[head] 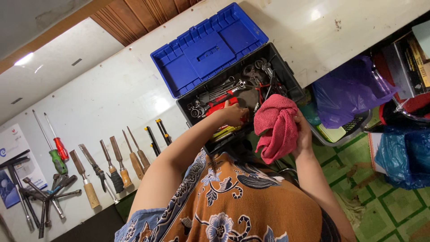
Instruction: The person wipes tools one at a time with a pink cloth and places them into an open blue toolbox on the workbench, arranging screwdrivers, pliers and other hand tools inside while other tools lie lined up on the bench.
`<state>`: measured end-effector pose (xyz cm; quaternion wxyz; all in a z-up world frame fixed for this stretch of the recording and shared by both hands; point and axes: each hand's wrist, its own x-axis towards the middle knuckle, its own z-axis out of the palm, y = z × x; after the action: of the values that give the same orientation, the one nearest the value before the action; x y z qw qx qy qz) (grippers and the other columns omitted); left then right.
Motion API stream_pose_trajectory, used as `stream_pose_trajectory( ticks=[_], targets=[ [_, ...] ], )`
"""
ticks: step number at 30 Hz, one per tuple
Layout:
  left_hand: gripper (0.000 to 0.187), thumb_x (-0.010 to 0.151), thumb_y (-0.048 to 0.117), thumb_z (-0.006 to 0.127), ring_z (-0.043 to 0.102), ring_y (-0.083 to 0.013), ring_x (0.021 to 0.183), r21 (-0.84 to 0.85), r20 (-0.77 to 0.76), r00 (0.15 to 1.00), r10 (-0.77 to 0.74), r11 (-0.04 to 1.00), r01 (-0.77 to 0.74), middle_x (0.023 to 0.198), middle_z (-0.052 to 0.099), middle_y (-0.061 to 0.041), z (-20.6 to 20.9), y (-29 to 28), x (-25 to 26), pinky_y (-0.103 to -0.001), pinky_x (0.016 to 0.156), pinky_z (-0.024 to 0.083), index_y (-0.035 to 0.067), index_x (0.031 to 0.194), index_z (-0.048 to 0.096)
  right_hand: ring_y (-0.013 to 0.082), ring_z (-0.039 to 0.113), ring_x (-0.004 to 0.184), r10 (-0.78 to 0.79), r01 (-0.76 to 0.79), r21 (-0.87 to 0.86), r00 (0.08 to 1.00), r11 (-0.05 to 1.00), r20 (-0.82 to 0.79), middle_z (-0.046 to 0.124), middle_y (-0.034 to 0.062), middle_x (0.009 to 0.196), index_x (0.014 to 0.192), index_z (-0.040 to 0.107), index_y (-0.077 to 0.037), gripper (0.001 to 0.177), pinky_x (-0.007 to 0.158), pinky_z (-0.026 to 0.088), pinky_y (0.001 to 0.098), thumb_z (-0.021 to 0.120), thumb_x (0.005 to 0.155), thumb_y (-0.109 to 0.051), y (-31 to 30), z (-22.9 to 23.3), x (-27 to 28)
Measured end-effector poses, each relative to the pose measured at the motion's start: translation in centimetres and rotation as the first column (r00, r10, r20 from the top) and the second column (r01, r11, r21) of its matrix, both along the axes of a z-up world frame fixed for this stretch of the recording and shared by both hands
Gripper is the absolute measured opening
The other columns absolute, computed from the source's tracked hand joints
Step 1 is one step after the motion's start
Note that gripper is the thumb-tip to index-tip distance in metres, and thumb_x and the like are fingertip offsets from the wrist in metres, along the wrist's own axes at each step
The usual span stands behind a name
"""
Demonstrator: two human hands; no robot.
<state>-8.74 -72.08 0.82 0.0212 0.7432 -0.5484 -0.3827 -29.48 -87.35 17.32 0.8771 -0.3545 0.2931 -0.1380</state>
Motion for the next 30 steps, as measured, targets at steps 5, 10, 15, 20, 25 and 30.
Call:
stream_pose_trajectory(
  ticks=[5,10,15,20,25,30],
  targets=[
    [0.055,0.077,0.045,0.081,0.051,-0.0301,0.131,-0.001,0.003,0.997,0.082,0.997,-0.082,0.128,0.064,-0.006,0.4,-0.6,-0.1,-0.066,0.103,0.031,0.020,0.124,0.067,0.0231,0.062,0.125,0.065,-0.064,-0.017,0.997,0.998,0.034,0.062,0.0105,0.138,0.151,0.048,-0.005,0.059,0.112,0.047,0.0402,0.047,0.094,-0.021,-0.5,0.3,1.4],
    [0.052,0.083,0.037,0.080,0.070,-0.0333,0.106,-0.106,-0.197,0.966,0.168,0.976,-0.191,0.110,0.074,-0.012,0.3,0.5,0.7,-0.047,0.090,0.055,0.008,0.123,0.065,0.0239,0.061,0.128,0.101,-0.100,-0.047,0.995,0.994,0.025,0.060,0.0114,0.141,0.151,0.047,-0.005,0.059,0.113,0.047,0.0404,0.046,0.094,-0.021,-0.7,0.5,1.5],
    [0.038,0.090,0.024,0.076,0.072,-0.0252,0.096,-0.456,-0.410,0.823,0.392,0.693,-0.558,0.104,0.075,-0.013,5.9,4.7,4.1,-0.037,0.083,0.057,0.002,0.118,0.064,0.0235,0.061,0.127,0.080,-0.075,-0.124,0.996,0.989,0.035,0.060,0.0108,0.138,0.149,0.045,-0.005,0.054,0.111,0.048,0.0410,0.048,0.097,-0.017,-1.0,0.5,1.7],
    [0.036,0.101,0.026,0.065,0.066,-0.0162,0.084,-0.178,-0.769,0.329,0.548,0.310,-0.934,0.098,0.070,-0.008,13.1,9.7,5.3,-0.031,0.070,0.055,0.008,0.132,0.061,0.0183,0.059,0.125,0.128,-0.120,-0.370,0.992,0.921,-0.004,0.059,0.0062,0.138,0.151,0.043,-0.007,0.067,0.108,0.049,0.0363,0.069,0.089,-0.013,-0.5,0.9,3.5],
    [0.031,0.104,0.025,0.063,0.068,-0.0137,0.101,-0.099,-0.981,0.103,0.166,0.032,-0.995,0.113,0.067,-0.004,15.2,11.6,2.6,-0.033,0.083,0.062,0.007,0.129,0.062,0.0193,0.058,0.125,0.380,-0.342,-0.553,0.924,0.760,-0.048,0.059,0.0113,0.139,0.155,0.045,-0.006,0.085,0.110,0.046,0.0344,0.085,0.081,-0.018,3.1,2.8,6.2],
    [0.028,0.103,0.021,0.064,0.067,-0.0144,0.104,0.005,-0.998,-0.011,0.054,-0.113,-0.994,0.119,0.067,-0.003,15.1,11.6,-0.4,-0.033,0.084,0.061,0.007,0.127,0.062,0.0202,0.054,0.132,0.636,-0.502,-0.697,0.767,0.512,-0.085,0.055,0.0119,0.144,0.155,0.038,-0.005,0.096,0.112,0.042,0.0351,0.088,0.075,-0.017,7.9,5.3,8.5]
  ],
)
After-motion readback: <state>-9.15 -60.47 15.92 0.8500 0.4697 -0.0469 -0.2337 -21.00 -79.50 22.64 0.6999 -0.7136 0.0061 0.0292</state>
